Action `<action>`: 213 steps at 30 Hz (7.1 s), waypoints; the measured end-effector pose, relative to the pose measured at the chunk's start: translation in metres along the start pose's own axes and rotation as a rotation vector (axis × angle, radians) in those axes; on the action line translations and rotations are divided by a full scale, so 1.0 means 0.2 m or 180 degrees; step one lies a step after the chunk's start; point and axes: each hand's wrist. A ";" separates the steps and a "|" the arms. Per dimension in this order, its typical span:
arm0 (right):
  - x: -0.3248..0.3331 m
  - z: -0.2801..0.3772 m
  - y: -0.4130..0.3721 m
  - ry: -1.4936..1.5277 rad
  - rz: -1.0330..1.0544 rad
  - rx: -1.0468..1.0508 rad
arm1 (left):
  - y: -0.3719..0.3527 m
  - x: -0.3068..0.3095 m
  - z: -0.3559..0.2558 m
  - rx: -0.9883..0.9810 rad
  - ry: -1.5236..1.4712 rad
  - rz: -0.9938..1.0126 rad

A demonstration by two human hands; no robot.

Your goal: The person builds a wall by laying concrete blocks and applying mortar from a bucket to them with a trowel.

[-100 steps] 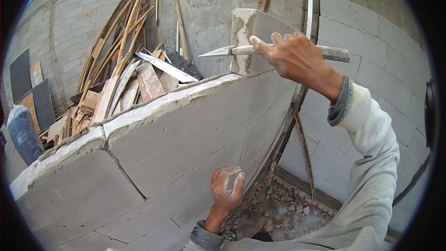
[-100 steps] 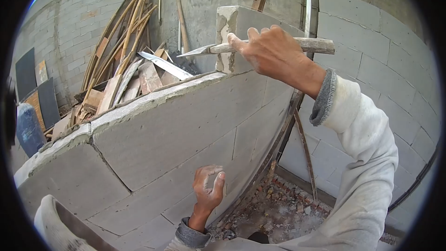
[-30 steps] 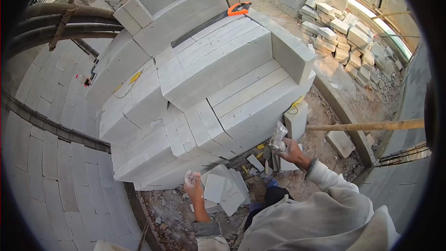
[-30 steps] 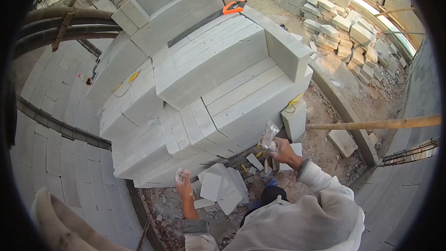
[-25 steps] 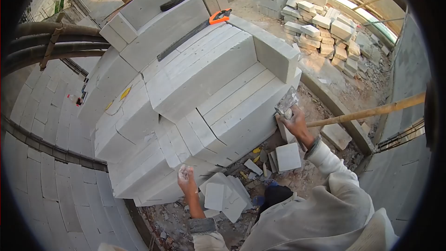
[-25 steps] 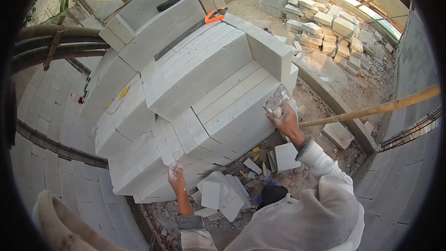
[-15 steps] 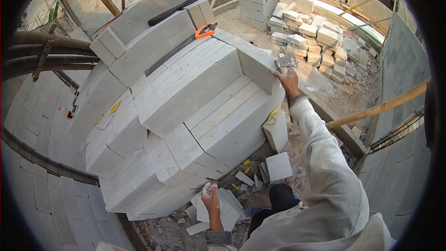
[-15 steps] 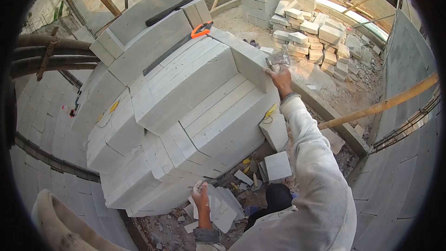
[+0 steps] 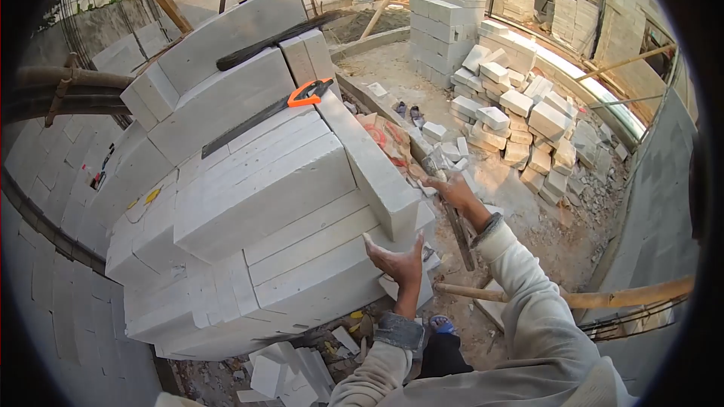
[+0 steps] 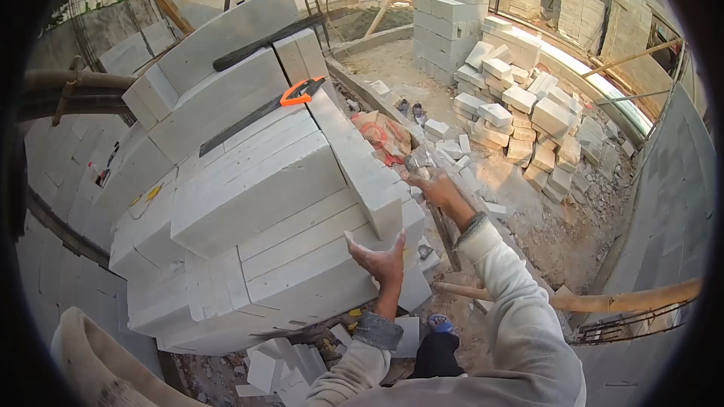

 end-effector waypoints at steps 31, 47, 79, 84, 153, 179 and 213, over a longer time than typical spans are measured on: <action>-0.49 -0.30 -0.07 0.4982 0.2089 -0.0668 | -0.39 0.50 -1.35 0.1191 -0.0518 -0.0653; -0.93 0.16 -0.90 0.4017 0.2471 0.0501 | -1.62 1.50 -0.67 0.0617 -0.1748 -0.1739; -2.98 0.14 -2.98 -0.0711 0.6625 -0.2880 | -3.29 2.08 -0.97 0.3108 0.4010 -0.2674; -3.23 0.06 -2.83 -0.0735 0.6510 -0.2686 | -3.18 2.48 -0.87 0.2475 0.3329 -0.1635; -4.55 3.13 -5.65 0.2164 0.8068 0.3520 | -3.33 3.67 -2.38 0.1094 0.3903 -0.7250; -4.58 3.20 -5.98 0.2588 0.8021 0.3213 | -3.74 3.88 -2.67 0.1065 0.4403 -0.6566; -4.64 3.08 -5.99 0.2449 0.8098 0.2696 | -3.74 4.12 -2.53 0.1050 0.3582 -0.6252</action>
Point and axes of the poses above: each hand's wrist, its own y-axis towards the middle knuckle, its own x-axis out of the back of the hand, z = x × y, and after that the axes turned 14 degrees about z, right-handed
